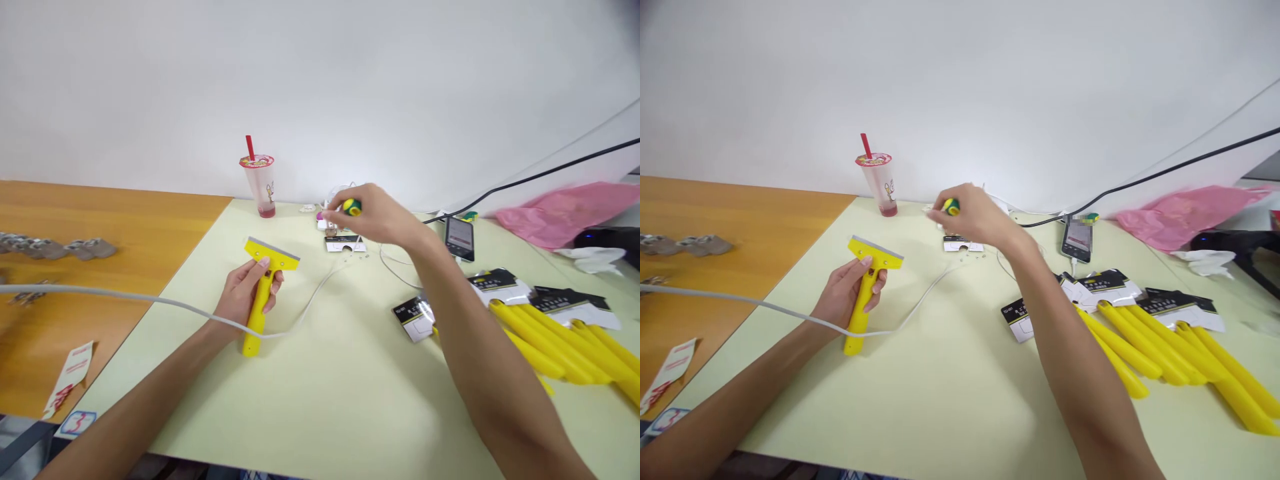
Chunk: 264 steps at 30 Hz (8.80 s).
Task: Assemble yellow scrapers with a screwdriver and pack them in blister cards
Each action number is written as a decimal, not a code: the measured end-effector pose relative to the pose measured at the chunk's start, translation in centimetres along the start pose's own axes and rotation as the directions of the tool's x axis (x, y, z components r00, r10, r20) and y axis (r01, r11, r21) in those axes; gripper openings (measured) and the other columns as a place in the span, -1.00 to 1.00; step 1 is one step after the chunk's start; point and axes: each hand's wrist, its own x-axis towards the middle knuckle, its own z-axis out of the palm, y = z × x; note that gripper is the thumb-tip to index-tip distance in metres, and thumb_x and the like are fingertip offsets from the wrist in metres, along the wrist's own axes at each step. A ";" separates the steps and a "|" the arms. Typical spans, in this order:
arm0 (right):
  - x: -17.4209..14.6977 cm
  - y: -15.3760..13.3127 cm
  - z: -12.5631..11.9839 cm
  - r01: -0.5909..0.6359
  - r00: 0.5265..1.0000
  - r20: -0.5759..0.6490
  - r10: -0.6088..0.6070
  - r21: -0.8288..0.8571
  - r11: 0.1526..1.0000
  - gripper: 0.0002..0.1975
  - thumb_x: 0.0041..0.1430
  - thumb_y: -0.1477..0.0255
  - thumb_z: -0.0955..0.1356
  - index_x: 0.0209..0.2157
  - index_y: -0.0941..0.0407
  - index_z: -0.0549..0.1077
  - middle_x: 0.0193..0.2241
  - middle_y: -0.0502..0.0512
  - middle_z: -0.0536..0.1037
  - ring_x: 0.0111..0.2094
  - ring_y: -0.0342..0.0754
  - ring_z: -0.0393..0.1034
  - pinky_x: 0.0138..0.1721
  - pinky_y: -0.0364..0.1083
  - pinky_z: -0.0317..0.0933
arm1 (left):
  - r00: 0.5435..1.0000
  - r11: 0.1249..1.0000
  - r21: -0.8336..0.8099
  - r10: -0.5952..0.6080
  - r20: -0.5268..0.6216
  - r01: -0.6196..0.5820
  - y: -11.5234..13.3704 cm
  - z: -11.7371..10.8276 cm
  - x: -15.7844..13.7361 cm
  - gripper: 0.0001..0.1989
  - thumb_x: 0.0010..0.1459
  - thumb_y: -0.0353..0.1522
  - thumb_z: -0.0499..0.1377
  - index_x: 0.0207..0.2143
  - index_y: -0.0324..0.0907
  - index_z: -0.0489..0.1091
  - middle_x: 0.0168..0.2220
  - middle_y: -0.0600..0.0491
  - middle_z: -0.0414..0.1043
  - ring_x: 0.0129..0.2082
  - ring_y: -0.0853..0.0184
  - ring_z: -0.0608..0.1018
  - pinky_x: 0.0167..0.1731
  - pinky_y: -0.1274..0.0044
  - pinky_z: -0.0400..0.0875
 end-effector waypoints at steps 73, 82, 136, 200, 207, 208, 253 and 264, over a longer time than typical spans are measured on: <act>2.0 10.9 2.1 -0.369 0.725 0.457 0.516 -0.376 0.850 -0.80 -0.02 0.50 0.55 -0.28 0.13 0.62 -0.33 0.10 0.62 -0.35 -0.03 0.48 -0.34 -0.09 0.33 | 0.984 0.981 -0.087 -0.173 0.036 0.175 -1.2 -1.4 1.3 -0.66 0.28 -0.14 0.39 -0.27 -0.26 0.49 -0.32 0.01 0.45 -0.45 0.42 0.40 -0.66 0.63 0.42; 1.6 10.4 2.3 -0.359 0.744 0.438 0.505 -0.377 0.854 -0.82 0.05 0.43 0.58 -0.31 0.13 0.60 -0.34 0.12 0.63 -0.41 -0.06 0.48 -0.39 -0.11 0.31 | 0.985 0.980 -0.114 -0.160 0.056 0.166 -1.6 -1.7 1.4 -0.65 0.27 -0.13 0.41 -0.25 -0.26 0.50 -0.29 -0.01 0.46 -0.43 0.41 0.44 -0.65 0.64 0.42; -12.0 19.1 -1.6 -0.527 0.849 -0.362 0.386 -0.514 0.676 -0.45 0.40 -0.03 0.35 0.18 0.08 0.44 0.23 0.33 0.57 0.05 0.33 0.58 -0.04 0.14 0.39 | 0.980 0.854 -0.499 -0.195 -0.040 0.150 -0.8 0.5 3.8 -0.83 0.40 -0.32 0.34 -0.04 -0.22 0.54 -0.09 -0.01 0.64 -0.22 0.43 0.66 -0.05 0.53 0.67; -0.9 10.5 1.7 -0.078 0.895 0.401 0.197 -0.293 0.953 -0.77 0.22 0.23 0.39 -0.26 0.10 0.57 -0.18 0.23 0.68 -0.18 0.12 0.50 -0.13 0.02 0.28 | 0.947 0.928 -0.231 -0.245 0.207 0.291 -3.6 0.1 3.6 -0.72 0.37 -0.23 0.35 -0.09 -0.29 0.59 -0.01 -0.25 0.65 -0.21 0.30 0.63 -0.18 0.46 0.63; -3.0 0.5 -2.3 -0.025 0.971 0.231 0.065 -0.171 0.985 -0.70 0.38 0.09 0.37 -0.21 0.02 0.57 -0.20 0.06 0.68 -0.24 0.03 0.48 -0.18 -0.02 0.23 | 0.958 0.943 -0.229 -0.196 0.208 0.243 -3.7 0.3 3.4 -0.68 0.27 -0.17 0.44 -0.18 -0.26 0.58 -0.03 -0.24 0.68 -0.22 0.27 0.65 -0.22 0.46 0.61; -2.7 -0.6 -1.8 0.020 0.968 0.250 0.019 -0.151 0.988 -0.74 0.39 0.13 0.38 -0.21 0.03 0.56 -0.20 0.06 0.68 -0.23 0.02 0.48 -0.16 -0.03 0.23 | 0.959 0.946 -0.221 -0.194 0.205 0.238 -3.7 0.3 3.4 -0.66 0.25 -0.15 0.45 -0.18 -0.26 0.58 -0.04 -0.24 0.68 -0.22 0.26 0.65 -0.23 0.45 0.60; 0.5 0.6 3.0 0.040 0.854 0.519 -0.024 -0.019 0.999 -0.85 0.21 0.33 0.53 -0.27 0.09 0.59 -0.30 0.05 0.66 -0.36 -0.08 0.43 -0.41 -0.09 0.16 | 0.913 0.959 -0.014 -0.264 0.311 0.282 -3.2 0.4 2.2 -0.71 0.29 -0.20 0.42 -0.26 -0.30 0.66 -0.12 -0.27 0.70 -0.22 0.21 0.64 -0.16 0.40 0.52; 0.2 -0.2 3.5 0.114 0.857 0.507 -0.089 -0.018 0.993 -0.94 0.20 0.42 0.48 -0.29 0.08 0.65 -0.32 0.02 0.68 -0.35 -0.07 0.45 -0.33 -0.07 0.19 | 0.911 0.949 -0.058 -0.277 0.306 0.308 -3.5 0.2 2.4 -0.69 0.29 -0.20 0.42 -0.16 -0.31 0.66 -0.08 -0.25 0.69 -0.19 0.23 0.64 -0.16 0.44 0.52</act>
